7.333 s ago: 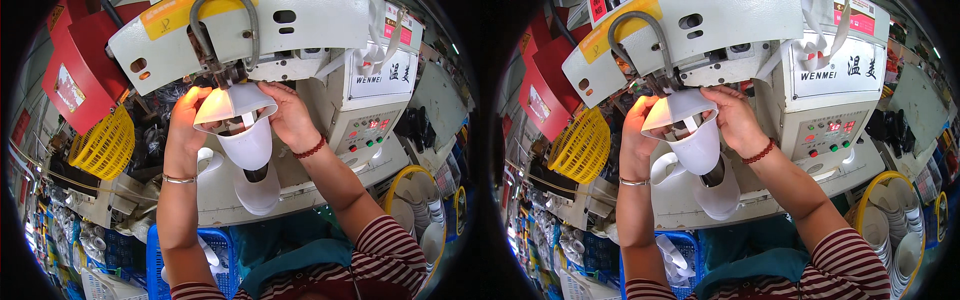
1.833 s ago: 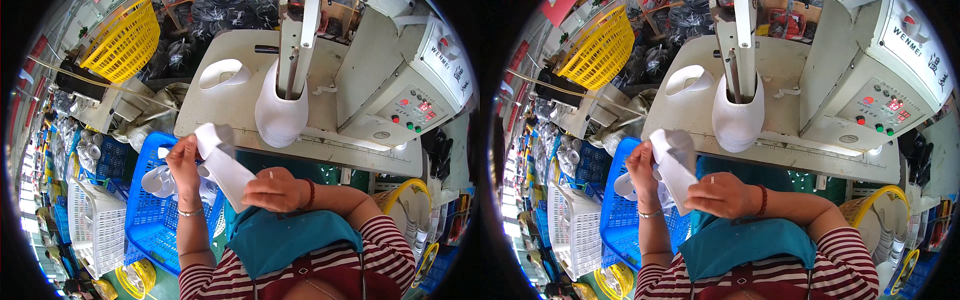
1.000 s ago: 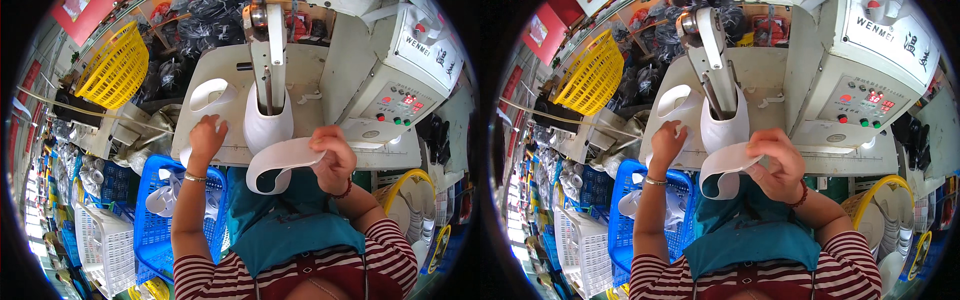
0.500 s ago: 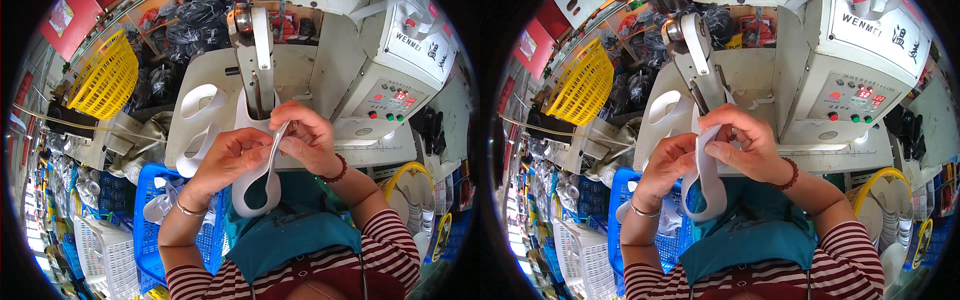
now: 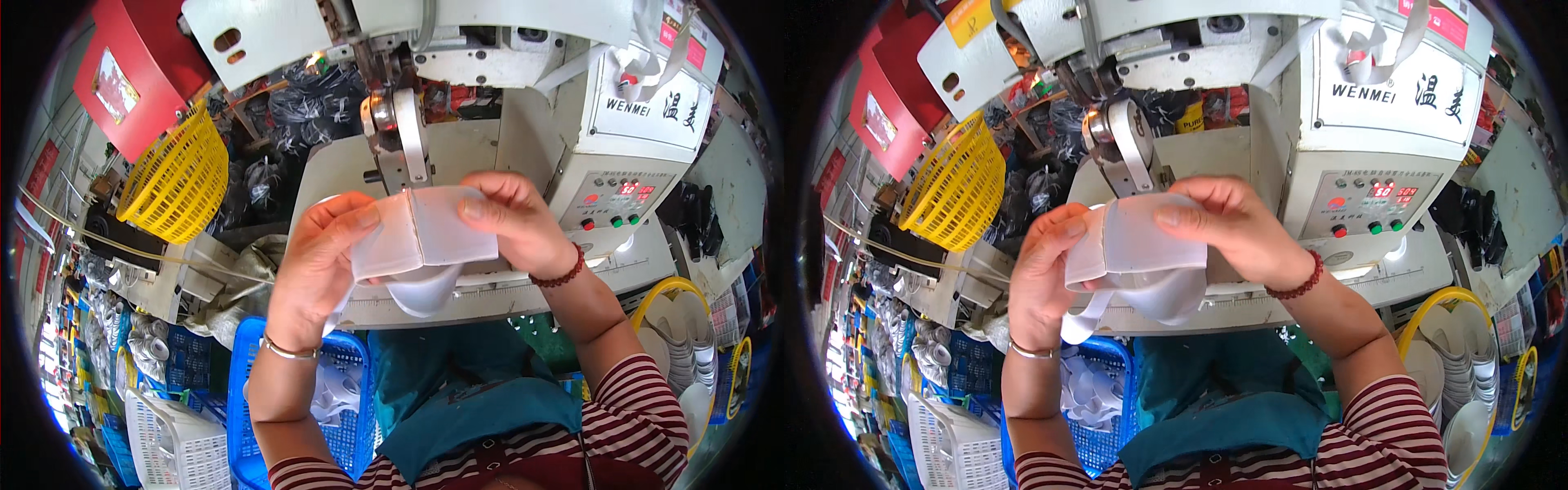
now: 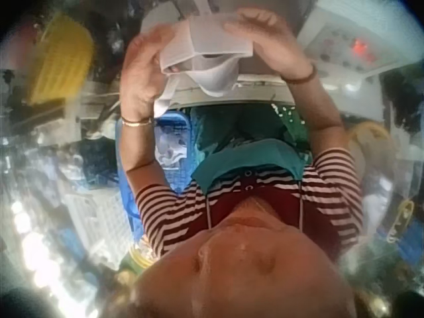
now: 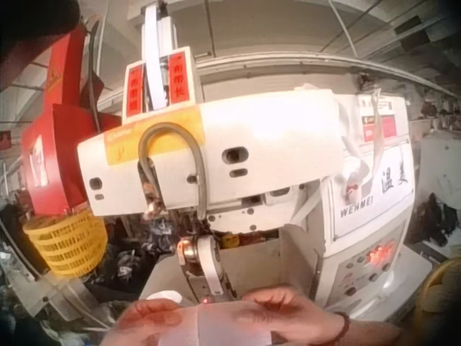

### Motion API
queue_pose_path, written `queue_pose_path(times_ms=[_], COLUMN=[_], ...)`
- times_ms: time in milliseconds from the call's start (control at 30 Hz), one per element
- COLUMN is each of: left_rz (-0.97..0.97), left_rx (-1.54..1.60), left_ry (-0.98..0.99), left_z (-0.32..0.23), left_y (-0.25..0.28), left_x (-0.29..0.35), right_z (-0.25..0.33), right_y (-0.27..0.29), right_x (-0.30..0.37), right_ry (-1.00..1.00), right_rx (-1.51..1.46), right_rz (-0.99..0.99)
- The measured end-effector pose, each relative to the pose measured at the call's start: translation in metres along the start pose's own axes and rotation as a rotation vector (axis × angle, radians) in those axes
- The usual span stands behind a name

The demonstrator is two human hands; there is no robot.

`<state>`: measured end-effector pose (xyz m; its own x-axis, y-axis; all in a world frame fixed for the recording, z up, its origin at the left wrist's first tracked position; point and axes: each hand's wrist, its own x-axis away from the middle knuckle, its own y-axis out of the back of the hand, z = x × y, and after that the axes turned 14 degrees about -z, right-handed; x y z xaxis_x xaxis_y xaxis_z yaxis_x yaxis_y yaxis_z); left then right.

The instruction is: The person stitches white shoe upper components together using an industrial sewing machine.

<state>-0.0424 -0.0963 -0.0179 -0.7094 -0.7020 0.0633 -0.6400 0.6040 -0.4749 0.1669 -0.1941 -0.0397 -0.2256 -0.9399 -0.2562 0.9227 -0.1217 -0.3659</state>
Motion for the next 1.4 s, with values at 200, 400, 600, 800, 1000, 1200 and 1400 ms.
queue_pose_path(times_ms=[200, 400, 600, 800, 1000, 1200, 1400], left_rz=[-0.122, -0.190, -0.188, -0.148, -0.116, -0.025, -0.079], left_rx=[-0.259, -0.233, -0.178, -0.182, -0.163, -0.100, -0.112], left_ry=[-0.381, -0.402, -0.419, -0.381, -0.289, -0.319, -0.301], left_z=[-0.033, -0.046, -0.045, -0.049, -0.054, -0.050, -0.048], left_y=[-0.003, -0.009, 0.003, 0.008, 0.006, 0.016, 0.010], left_x=[-0.045, -0.067, -0.083, -0.089, -0.092, -0.109, -0.106], right_z=[0.003, -0.002, -0.006, -0.007, -0.005, -0.002, -0.002], right_y=[0.001, -0.008, -0.015, -0.015, -0.014, -0.016, -0.015], right_x=[-0.050, -0.074, -0.082, -0.086, -0.087, -0.086, -0.086], right_ry=[0.154, 0.278, 0.282, 0.236, 0.160, 0.104, 0.104], right_rx=[-0.145, -0.193, -0.197, -0.255, -0.285, -0.312, -0.307], right_rz=[-0.081, -0.219, -0.321, -0.340, -0.381, -0.381, -0.383])
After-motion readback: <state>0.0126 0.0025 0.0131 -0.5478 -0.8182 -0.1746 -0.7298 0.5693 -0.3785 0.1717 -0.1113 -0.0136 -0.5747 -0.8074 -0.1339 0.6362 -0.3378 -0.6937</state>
